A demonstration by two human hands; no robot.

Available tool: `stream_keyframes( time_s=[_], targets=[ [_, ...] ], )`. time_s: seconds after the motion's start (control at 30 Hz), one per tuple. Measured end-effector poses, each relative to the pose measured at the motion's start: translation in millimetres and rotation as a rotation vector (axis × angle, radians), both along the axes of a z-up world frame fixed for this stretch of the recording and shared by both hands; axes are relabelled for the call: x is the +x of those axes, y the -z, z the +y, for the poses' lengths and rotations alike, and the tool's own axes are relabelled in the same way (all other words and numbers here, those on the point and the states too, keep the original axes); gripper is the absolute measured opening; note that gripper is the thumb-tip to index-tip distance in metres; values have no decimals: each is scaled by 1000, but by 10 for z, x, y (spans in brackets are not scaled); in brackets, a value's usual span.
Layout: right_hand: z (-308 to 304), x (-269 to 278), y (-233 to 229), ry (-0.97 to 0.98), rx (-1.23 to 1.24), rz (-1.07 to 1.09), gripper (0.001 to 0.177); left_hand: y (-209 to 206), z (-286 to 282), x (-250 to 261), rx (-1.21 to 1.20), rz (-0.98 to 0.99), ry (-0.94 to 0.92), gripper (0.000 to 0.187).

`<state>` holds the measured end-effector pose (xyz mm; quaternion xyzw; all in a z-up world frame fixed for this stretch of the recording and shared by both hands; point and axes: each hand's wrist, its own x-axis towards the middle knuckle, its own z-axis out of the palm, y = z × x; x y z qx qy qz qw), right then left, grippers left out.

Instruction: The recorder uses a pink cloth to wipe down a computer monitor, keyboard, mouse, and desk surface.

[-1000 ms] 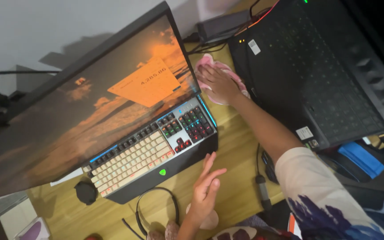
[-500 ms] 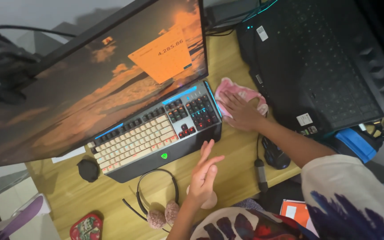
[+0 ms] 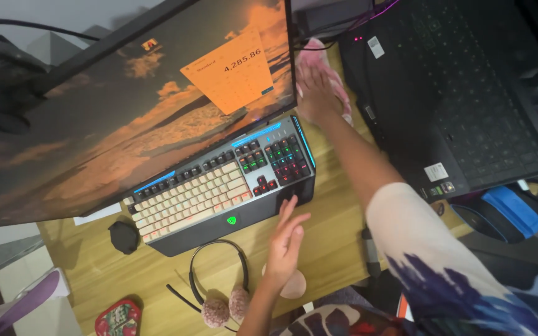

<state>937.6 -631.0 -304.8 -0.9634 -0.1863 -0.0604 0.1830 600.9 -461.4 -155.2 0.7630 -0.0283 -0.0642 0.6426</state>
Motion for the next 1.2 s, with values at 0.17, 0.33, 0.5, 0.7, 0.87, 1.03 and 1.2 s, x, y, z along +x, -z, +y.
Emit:
stream_keyframes(
  time_s=[0.17, 0.33, 0.5, 0.7, 0.87, 1.03, 1.2],
  targets=[
    [-48, 97, 135, -196, -86, -121, 67, 114, 50, -215, 7, 12, 0, 30],
    [-294, -241, -310, -449, -164, 98, 35, 87, 76, -321, 30, -11, 5, 29],
    [-309, -779, -606, -472, -72, 42, 60, -46, 153, -345, 78, -1, -13, 30],
    [-463, -1252, -342, -364, -188, 11, 76, -174, 280, -84, 589, -191, -63, 51],
    [-415, -1304, -392, -320, -185, 44, 78, -72, 49, 882, 941, -285, 32, 81],
    [-432, -1204, -348, -353, -102, 19, 74, 244, -198, 1571, 1200, -177, 157, 102],
    [-469, -865, -104, -469, -188, -90, 59, 132, -259, 1733, 1262, 121, 202, 124]
  ],
)
